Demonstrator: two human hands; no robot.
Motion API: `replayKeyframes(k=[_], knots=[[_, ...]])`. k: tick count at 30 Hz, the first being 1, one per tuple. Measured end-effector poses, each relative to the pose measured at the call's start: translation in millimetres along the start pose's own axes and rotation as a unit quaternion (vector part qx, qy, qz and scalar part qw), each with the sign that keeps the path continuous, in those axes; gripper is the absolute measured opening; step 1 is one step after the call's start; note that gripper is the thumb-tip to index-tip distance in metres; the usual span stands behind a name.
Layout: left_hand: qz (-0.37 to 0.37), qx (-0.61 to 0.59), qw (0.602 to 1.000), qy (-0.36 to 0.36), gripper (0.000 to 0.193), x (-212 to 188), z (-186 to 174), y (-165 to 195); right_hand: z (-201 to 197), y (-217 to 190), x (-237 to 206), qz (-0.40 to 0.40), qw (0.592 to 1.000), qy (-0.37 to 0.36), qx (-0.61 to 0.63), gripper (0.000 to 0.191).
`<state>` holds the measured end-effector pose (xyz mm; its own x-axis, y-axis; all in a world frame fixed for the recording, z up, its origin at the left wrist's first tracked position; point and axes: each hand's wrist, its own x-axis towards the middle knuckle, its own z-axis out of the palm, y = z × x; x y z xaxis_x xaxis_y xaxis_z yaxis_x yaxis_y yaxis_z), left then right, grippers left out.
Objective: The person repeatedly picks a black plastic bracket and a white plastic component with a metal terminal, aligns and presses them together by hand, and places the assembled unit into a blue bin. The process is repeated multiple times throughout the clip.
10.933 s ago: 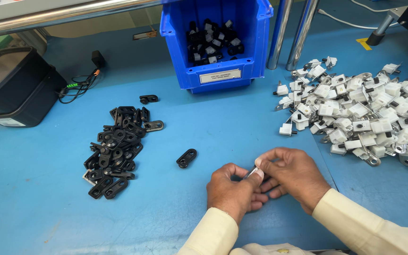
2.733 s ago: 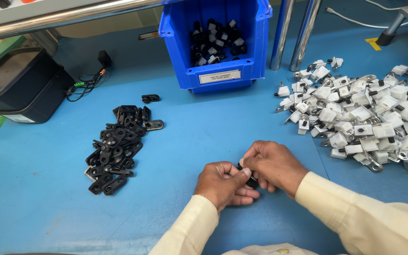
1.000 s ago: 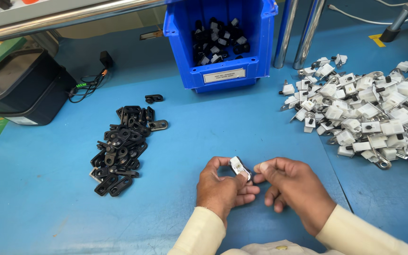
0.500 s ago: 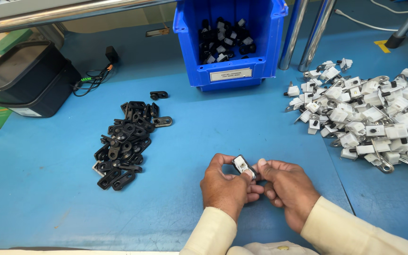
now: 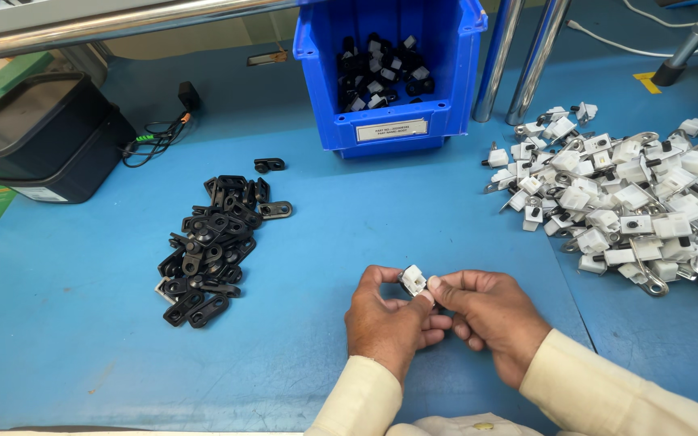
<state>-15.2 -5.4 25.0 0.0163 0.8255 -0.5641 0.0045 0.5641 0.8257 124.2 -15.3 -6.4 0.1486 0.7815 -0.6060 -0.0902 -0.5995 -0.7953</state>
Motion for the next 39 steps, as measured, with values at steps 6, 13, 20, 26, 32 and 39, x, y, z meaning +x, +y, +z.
replayKeyframes(k=[6,13,20,26,32,39], knots=[[-0.007,-0.017,1.000,-0.006,0.032,5.4,-3.5,-8.6,-2.7,4.1,6.5,-0.006,0.999,-0.007,0.032,0.021],[0.029,-0.005,0.998,-0.062,0.029,17.5,-10.8,-15.0,-4.7,5.6,9.8,0.011,0.999,-0.019,0.038,0.022],[0.043,0.068,0.993,-0.083,0.023,25.8,-16.7,-15.6,-14.3,-3.2,0.4,0.004,0.999,-0.042,0.026,0.036],[0.045,0.135,0.983,-0.115,0.024,23.2,-16.7,-22.9,-9.7,-6.5,-3.1,-0.136,0.983,-0.046,-0.113,0.027],[0.013,0.131,0.980,-0.152,0.023,25.9,-20.8,-19.5,-6.3,-3.8,-0.3,-0.106,0.985,-0.010,-0.138,0.019],[-0.011,0.161,0.979,-0.123,0.027,23.6,-18.9,-17.6,0.0,-0.5,5.1,-0.128,0.980,0.007,-0.150,0.016]])
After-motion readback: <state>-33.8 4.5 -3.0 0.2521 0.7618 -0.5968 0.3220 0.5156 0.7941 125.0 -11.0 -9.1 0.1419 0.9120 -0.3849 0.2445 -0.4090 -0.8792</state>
